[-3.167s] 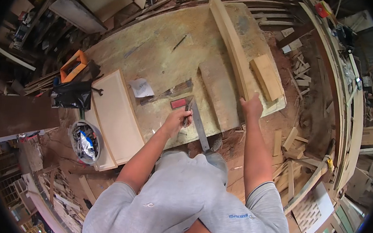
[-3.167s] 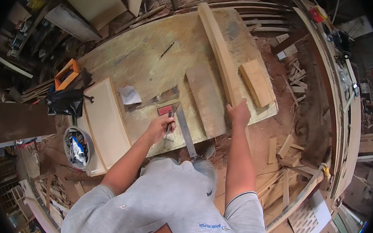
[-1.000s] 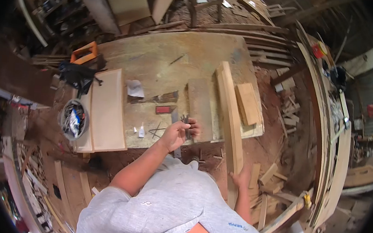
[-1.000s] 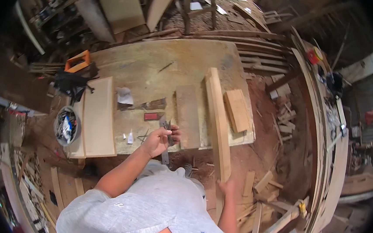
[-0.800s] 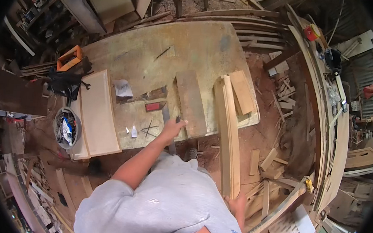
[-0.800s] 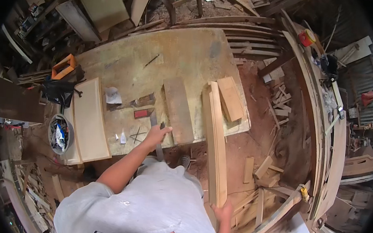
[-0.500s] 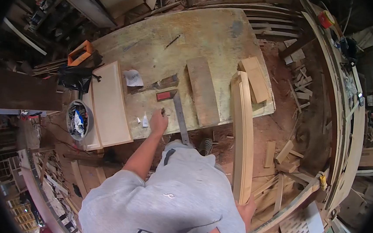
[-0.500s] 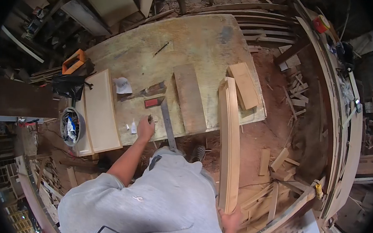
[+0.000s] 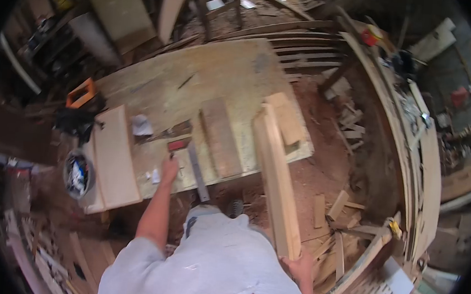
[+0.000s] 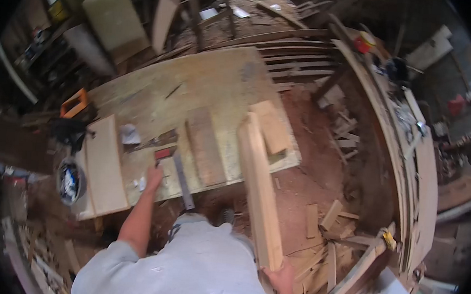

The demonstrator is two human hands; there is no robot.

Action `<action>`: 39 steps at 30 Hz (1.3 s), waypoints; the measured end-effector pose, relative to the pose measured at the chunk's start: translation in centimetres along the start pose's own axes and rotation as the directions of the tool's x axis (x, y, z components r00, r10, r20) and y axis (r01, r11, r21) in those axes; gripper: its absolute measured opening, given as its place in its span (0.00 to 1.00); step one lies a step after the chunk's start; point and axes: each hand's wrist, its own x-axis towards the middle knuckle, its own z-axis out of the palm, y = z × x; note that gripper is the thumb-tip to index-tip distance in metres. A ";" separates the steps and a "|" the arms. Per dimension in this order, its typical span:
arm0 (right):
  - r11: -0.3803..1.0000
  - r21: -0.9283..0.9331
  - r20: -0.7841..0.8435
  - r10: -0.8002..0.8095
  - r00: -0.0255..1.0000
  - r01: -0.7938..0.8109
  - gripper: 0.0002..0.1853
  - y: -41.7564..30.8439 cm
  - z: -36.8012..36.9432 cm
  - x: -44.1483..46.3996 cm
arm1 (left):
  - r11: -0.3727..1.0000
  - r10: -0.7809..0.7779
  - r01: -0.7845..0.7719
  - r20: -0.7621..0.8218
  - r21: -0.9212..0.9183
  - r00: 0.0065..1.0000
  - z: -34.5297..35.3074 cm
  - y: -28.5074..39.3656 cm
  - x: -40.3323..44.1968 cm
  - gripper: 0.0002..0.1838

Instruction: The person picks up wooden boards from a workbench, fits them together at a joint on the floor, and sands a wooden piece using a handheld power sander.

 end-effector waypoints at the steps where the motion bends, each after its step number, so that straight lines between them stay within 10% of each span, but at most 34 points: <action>1: 1.000 0.017 -0.004 -0.021 1.000 0.021 0.36 1.1 0.0 0.5 | 0.971 0.002 0.026 0.117 -0.238 0.993 1.0 -0.4 0.6 0.15; 3: 0.997 0.050 -0.010 -0.053 0.999 0.053 0.36 3.3 -0.1 0.7 | 0.708 -0.166 0.419 0.442 -0.569 0.882 -1.1 5.1 -1.8 0.12; 6: 0.986 -0.101 0.035 -0.128 0.991 0.131 0.35 2.9 -2.2 0.9 | 0.266 -0.069 0.566 0.571 -0.780 0.818 -1.2 12.5 -7.1 0.15; 15: 0.824 -0.339 0.233 -0.394 0.889 0.454 0.35 1.6 -3.4 5.3 | 0.224 0.005 0.647 0.664 -0.729 0.747 3.0 18.4 -15.4 0.42; 18: 0.681 -0.196 0.144 -0.692 0.707 0.706 0.34 1.8 -2.3 7.9 | 0.163 -0.112 0.589 0.578 -0.792 0.808 0.3 16.8 -17.1 0.41; 22: 0.739 -0.198 0.347 -0.561 0.751 0.644 0.29 -1.2 -2.0 9.5 | 0.097 -0.106 0.500 0.490 -0.861 0.865 -4.1 13.6 -19.6 0.37; 28: 0.595 -0.090 0.519 -0.656 0.548 0.798 0.29 -8.6 0.9 11.1 | -0.083 -0.181 0.264 0.275 -0.961 0.944 -11.5 8.7 -25.8 0.33; 39: 0.003 -0.128 0.839 -0.532 0.110 0.992 0.31 -22.0 13.7 7.9 | -0.367 -0.551 -0.203 0.037 -0.908 0.833 -18.6 -4.5 -38.2 0.34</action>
